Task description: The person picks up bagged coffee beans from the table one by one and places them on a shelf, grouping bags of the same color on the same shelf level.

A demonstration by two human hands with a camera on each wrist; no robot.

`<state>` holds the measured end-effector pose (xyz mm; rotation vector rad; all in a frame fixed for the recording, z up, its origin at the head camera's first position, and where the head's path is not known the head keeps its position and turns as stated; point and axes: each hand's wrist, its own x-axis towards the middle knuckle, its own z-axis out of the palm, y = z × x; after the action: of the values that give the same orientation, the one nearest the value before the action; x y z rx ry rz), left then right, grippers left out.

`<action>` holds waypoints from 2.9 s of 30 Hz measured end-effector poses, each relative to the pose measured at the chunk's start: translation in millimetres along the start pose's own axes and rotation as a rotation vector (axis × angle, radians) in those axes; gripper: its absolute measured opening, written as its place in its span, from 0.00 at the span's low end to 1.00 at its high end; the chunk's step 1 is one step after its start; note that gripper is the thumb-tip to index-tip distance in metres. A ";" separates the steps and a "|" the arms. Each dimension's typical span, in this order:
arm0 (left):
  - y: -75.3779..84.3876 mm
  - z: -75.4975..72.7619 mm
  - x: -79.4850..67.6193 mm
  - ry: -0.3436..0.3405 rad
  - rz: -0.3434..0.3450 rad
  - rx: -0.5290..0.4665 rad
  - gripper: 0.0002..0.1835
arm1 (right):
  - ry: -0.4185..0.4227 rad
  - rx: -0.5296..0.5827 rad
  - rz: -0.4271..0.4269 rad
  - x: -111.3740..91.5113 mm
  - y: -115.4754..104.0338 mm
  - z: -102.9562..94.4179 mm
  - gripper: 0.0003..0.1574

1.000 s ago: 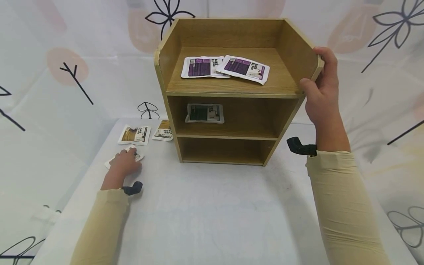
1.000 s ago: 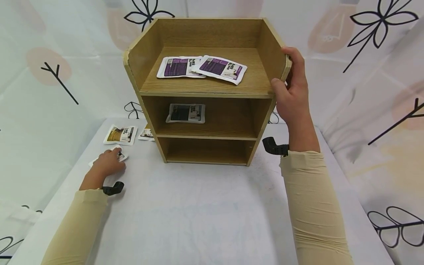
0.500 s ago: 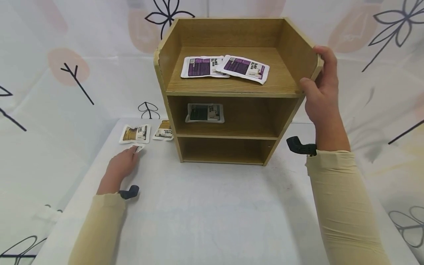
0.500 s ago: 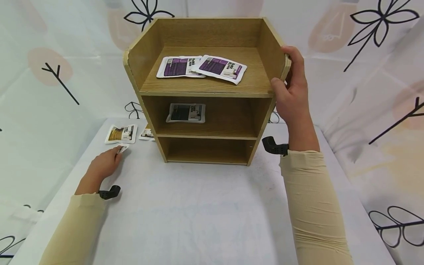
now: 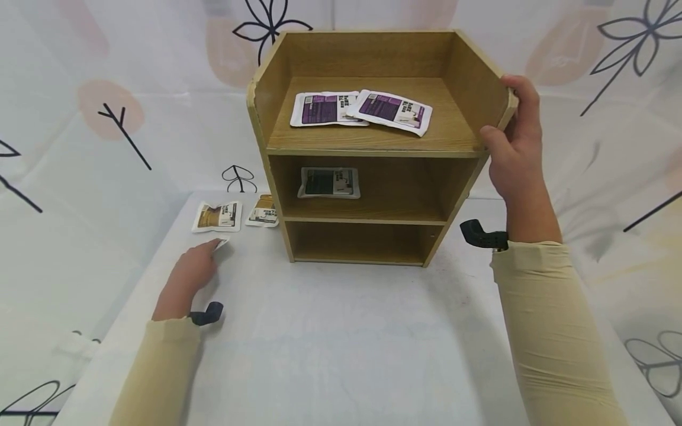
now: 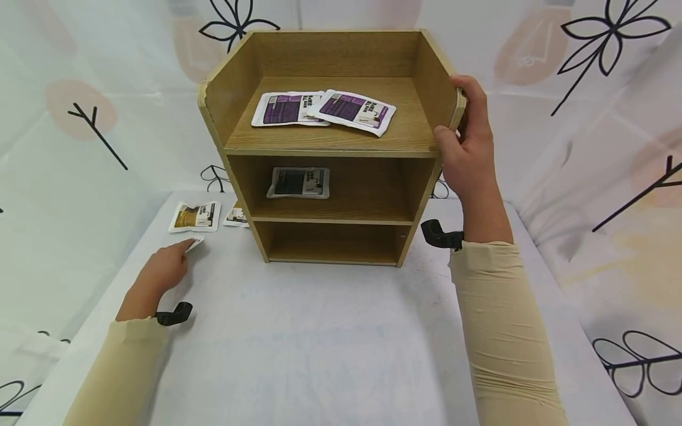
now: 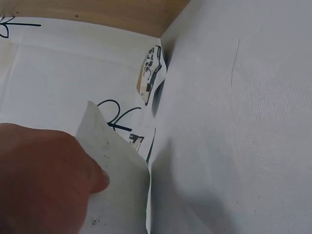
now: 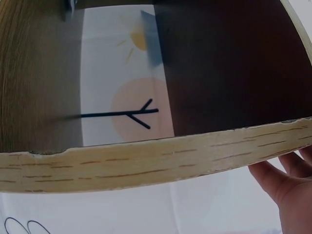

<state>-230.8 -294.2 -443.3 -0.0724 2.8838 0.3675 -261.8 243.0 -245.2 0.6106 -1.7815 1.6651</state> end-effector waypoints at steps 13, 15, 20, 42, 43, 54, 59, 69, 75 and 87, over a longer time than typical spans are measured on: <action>27.0 -13.8 -27.9 0.164 0.019 0.020 0.26 | 0.007 -0.087 0.028 -0.5 -2.4 0.0 0.37; 32.7 -16.8 -32.6 0.200 0.035 0.010 0.25 | 0.007 -0.103 0.034 -0.3 -2.8 0.2 0.37; 45.8 -23.0 -45.5 0.313 0.107 -0.077 0.23 | 0.006 -0.137 0.046 -0.8 -3.7 0.7 0.38; 76.5 -40.2 -75.3 0.220 0.221 -0.579 0.22 | 0.001 -0.138 0.046 -0.2 -2.7 0.8 0.37; 77.1 -40.5 -76.2 0.220 0.233 -0.601 0.22 | 0.003 -0.129 0.045 -0.1 -2.5 0.8 0.37; 88.2 -39.8 -80.7 0.250 0.354 -0.691 0.19 | 0.009 -0.156 0.055 -0.3 -2.5 -0.1 0.38; 93.5 -40.1 -80.5 0.260 0.379 -0.690 0.19 | -0.002 -0.174 0.051 -0.8 -3.2 0.1 0.37; 113.0 -44.4 -77.4 0.299 0.454 -0.714 0.19 | 0.000 -0.101 0.037 -0.3 -2.1 -0.2 0.37; 127.6 -45.5 -72.1 0.327 0.493 -0.740 0.18 | 0.006 -0.076 0.038 -0.2 -1.2 -0.4 0.38; 161.9 -48.9 -65.5 0.355 0.612 -0.797 0.17 | 0.008 -0.090 0.045 -0.6 -2.5 0.6 0.38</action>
<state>-190.6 -148.7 -342.7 0.6800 2.8041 1.7350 -259.7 242.1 -243.8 0.5264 -1.8662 1.6051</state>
